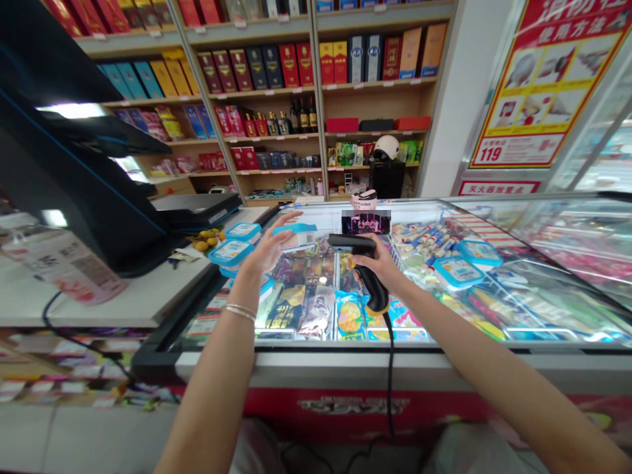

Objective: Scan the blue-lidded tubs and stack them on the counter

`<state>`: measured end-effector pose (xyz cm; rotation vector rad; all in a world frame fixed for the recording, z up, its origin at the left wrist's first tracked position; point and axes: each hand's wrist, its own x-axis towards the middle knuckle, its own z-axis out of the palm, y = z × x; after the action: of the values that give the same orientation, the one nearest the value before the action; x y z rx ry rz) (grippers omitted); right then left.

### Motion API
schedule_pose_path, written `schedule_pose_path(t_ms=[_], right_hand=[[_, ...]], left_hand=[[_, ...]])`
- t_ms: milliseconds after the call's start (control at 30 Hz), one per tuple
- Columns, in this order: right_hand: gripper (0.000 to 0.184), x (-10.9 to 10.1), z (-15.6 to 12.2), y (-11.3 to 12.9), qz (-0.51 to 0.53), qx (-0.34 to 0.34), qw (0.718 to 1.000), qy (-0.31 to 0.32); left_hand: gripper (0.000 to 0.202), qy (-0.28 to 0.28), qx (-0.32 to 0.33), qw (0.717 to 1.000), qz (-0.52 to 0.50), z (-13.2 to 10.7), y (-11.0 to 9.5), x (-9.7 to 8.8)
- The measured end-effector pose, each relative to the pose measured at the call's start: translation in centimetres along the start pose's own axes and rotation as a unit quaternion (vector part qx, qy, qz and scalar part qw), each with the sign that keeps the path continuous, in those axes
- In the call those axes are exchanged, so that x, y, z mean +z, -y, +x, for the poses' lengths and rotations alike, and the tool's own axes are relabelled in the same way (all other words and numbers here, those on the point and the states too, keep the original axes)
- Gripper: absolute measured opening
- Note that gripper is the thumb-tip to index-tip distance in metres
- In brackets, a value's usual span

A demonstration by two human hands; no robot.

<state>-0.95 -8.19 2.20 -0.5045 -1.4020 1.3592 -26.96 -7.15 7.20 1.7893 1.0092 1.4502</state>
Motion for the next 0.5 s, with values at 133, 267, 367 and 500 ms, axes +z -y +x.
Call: schedule_pose_path(t_ms=[133, 267, 367, 500], right_hand=[[0.049, 0.15, 0.01, 0.45, -0.004, 0.001, 1.000, 0.000], [0.049, 0.00, 0.05, 0.80, 0.002, -0.002, 1.000, -0.003], [0.047, -0.20, 0.03, 0.87, 0.006, -0.003, 1.000, 0.001], [0.048, -0.15, -0.06, 0.74, 0.009, 0.000, 1.000, 0.002]], left_hand=[[0.056, 0.048, -0.003, 0.997, -0.060, 0.14, 0.24, -0.12], [0.058, 0.064, -0.010, 0.993, -0.094, 0.30, 0.50, -0.18], [0.058, 0.064, -0.004, 0.994, -0.092, 0.32, 0.48, -0.11], [0.058, 0.066, 0.008, 0.996, -0.067, 0.41, 0.47, -0.12]])
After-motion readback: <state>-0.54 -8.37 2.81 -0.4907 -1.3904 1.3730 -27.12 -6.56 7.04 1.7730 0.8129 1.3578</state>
